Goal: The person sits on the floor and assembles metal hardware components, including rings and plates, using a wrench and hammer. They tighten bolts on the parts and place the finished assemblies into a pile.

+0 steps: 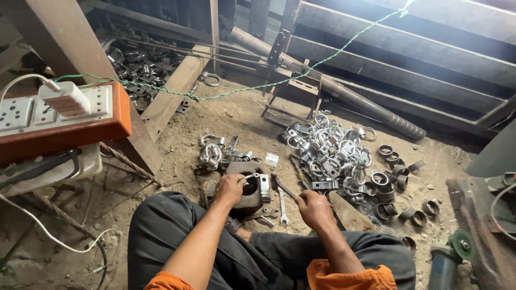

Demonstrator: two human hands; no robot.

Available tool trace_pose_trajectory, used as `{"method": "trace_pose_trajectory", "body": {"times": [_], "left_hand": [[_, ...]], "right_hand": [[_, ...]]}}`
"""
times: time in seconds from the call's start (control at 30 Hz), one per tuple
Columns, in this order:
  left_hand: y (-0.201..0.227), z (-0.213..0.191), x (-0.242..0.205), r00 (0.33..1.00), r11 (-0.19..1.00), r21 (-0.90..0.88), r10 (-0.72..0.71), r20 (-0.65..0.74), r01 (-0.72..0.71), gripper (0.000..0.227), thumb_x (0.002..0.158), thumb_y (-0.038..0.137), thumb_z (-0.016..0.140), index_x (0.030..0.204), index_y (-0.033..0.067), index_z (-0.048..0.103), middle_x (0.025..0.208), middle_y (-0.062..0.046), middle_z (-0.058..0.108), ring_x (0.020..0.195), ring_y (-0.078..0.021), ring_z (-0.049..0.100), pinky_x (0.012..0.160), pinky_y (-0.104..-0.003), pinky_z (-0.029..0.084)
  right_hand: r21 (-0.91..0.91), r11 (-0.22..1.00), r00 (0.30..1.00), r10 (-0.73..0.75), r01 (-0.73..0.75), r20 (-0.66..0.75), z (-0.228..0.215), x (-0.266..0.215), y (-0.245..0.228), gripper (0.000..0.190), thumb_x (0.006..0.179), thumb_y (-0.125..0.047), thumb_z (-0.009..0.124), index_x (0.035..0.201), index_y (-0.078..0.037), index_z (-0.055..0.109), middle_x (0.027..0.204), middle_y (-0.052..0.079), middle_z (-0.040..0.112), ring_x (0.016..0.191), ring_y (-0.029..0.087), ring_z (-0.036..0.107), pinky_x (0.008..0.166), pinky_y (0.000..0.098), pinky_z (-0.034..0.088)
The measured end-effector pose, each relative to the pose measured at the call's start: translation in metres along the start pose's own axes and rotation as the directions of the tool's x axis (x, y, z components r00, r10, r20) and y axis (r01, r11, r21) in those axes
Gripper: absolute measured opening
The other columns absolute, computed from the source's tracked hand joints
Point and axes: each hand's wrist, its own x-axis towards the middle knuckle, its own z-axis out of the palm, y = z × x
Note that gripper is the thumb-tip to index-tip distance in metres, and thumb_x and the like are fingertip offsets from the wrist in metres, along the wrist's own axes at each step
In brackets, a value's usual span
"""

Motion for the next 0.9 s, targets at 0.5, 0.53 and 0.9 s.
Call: {"method": "trace_pose_trajectory", "body": {"times": [0.5,0.53,0.9], "left_hand": [[-0.003,0.001,0.001,1.000,0.999,-0.045,0.014,0.022,-0.013,0.021,0.091,0.026,0.072,0.108,0.0151,0.079,0.102,-0.018,0.075,0.096,-0.0374,0.072,0.085,-0.044,0.055],[-0.005,0.002,0.002,0.999,0.998,-0.058,0.017,0.028,-0.016,0.021,0.091,0.026,0.072,0.107,0.0144,0.079,0.103,-0.018,0.075,0.097,-0.0371,0.072,0.085,-0.044,0.055],[-0.016,0.009,0.007,0.987,0.989,0.025,0.145,-0.066,-0.144,0.018,0.086,0.025,0.076,0.096,0.0120,0.081,0.103,-0.013,0.077,0.098,-0.0383,0.067,0.089,-0.046,0.051]], "right_hand": [[0.217,0.974,0.998,0.055,-0.056,0.010,0.013,0.022,0.015,0.027,0.095,-0.030,0.069,0.107,-0.007,0.077,0.077,0.006,0.075,0.065,0.014,0.068,0.062,0.0336,0.053],[0.276,0.961,0.999,0.030,-0.023,-0.021,0.011,0.022,0.015,0.026,0.095,-0.028,0.070,0.105,-0.006,0.077,0.075,0.003,0.075,0.064,0.011,0.068,0.060,0.0313,0.053],[0.838,0.429,0.941,-0.157,0.338,-0.299,0.044,-0.005,-0.025,0.038,0.112,-0.030,0.034,0.100,-0.004,0.058,0.070,0.003,0.060,0.049,0.011,0.049,0.039,0.0262,0.043]]}}
